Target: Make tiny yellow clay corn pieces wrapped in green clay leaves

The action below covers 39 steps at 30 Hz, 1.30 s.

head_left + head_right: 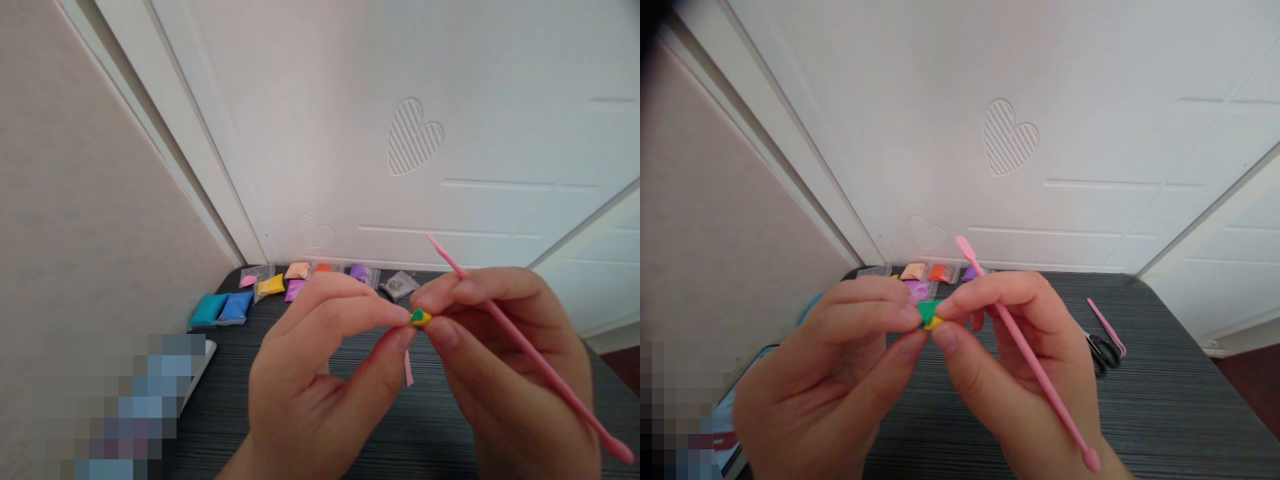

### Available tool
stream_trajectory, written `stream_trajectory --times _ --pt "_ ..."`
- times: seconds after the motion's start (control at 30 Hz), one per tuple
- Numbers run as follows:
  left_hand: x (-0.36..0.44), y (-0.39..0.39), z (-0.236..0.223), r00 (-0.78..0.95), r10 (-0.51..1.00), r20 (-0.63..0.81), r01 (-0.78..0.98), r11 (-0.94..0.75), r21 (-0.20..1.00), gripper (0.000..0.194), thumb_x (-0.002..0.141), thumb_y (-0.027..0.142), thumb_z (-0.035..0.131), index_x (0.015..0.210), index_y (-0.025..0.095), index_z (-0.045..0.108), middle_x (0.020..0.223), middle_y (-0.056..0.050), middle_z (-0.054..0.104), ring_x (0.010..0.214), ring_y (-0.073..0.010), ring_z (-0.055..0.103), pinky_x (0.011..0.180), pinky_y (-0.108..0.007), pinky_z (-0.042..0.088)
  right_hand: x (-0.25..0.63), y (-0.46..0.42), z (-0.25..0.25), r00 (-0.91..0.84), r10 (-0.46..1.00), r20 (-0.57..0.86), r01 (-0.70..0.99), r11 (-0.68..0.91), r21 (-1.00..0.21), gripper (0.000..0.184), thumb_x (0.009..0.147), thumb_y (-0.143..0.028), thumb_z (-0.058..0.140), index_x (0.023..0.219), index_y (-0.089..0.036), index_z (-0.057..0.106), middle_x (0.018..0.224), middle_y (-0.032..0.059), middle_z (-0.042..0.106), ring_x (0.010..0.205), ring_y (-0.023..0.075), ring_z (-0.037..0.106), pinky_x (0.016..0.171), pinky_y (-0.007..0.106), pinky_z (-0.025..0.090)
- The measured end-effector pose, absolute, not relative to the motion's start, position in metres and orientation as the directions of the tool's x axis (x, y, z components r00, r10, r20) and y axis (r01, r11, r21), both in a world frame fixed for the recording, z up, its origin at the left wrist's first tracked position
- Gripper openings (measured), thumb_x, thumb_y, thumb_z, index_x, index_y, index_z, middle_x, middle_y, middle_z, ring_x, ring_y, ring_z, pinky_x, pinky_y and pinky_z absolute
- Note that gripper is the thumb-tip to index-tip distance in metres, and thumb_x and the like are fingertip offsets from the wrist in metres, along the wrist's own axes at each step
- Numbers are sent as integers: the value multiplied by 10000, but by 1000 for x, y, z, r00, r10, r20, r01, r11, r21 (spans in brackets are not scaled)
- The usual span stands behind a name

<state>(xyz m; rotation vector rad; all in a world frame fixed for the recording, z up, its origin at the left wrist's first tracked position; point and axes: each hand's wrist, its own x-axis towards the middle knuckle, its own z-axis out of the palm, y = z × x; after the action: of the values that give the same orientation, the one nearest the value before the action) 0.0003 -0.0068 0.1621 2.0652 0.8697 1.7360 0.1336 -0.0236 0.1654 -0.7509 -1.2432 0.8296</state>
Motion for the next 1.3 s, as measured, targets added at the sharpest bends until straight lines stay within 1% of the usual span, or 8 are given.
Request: stream_trajectory --times 0.17,0.33,0.5,0.7,0.97,1.17,1.3 --pt "0 -5 162 91 611 786 289 -772 566 203 698 104 622 837 253 620 791 16 614 800 -137 588 732 -295 497 134 -22 165 108 874 473 -151 485 -862 225 722 -103 620 887 -251 583 807 -22 627 757 99 583 651 195 505" --pt "0 -5 162 90 599 796 306 -777 551 205 694 99 624 832 250 617 785 13 610 797 -142 582 736 -304 488 133 -20 164 104 888 447 -179 459 -870 208 722 -126 621 883 -252 582 797 -13 623 706 115 584 589 221 516" --pt "0 -5 162 96 584 806 318 -785 531 213 693 88 620 837 245 613 800 16 609 812 -135 575 738 -296 479 134 -19 164 100 893 440 -188 451 -872 204 719 -130 624 879 -249 583 778 -15 620 664 105 575 584 220 513" --pt "1 -5 163 112 609 785 282 -778 562 209 690 69 607 825 228 608 783 4 599 807 -140 563 751 -297 467 134 -19 164 103 893 438 -177 450 -876 196 711 -148 638 871 -248 584 786 -11 624 684 111 586 575 210 504" --pt "1 -5 162 90 662 744 239 -740 629 164 701 109 608 809 233 610 772 -7 609 813 -164 574 766 -331 483 133 -19 163 102 892 441 -172 452 -875 190 717 -155 633 873 -250 581 778 -9 626 678 116 588 562 215 505" --pt "-1 -4 163 119 638 761 251 -761 599 183 691 108 624 818 239 615 781 -2 612 811 -158 572 750 -321 483 134 -20 164 91 893 441 -190 450 -872 189 723 -146 626 875 -250 582 778 -9 617 679 110 578 581 215 513" --pt "0 -3 162 109 630 769 266 -764 588 166 702 118 615 815 241 611 782 3 610 810 -153 573 734 -312 481 133 -19 164 87 896 436 -190 445 -875 188 724 -149 625 877 -248 581 784 -8 617 669 110 572 553 213 507"
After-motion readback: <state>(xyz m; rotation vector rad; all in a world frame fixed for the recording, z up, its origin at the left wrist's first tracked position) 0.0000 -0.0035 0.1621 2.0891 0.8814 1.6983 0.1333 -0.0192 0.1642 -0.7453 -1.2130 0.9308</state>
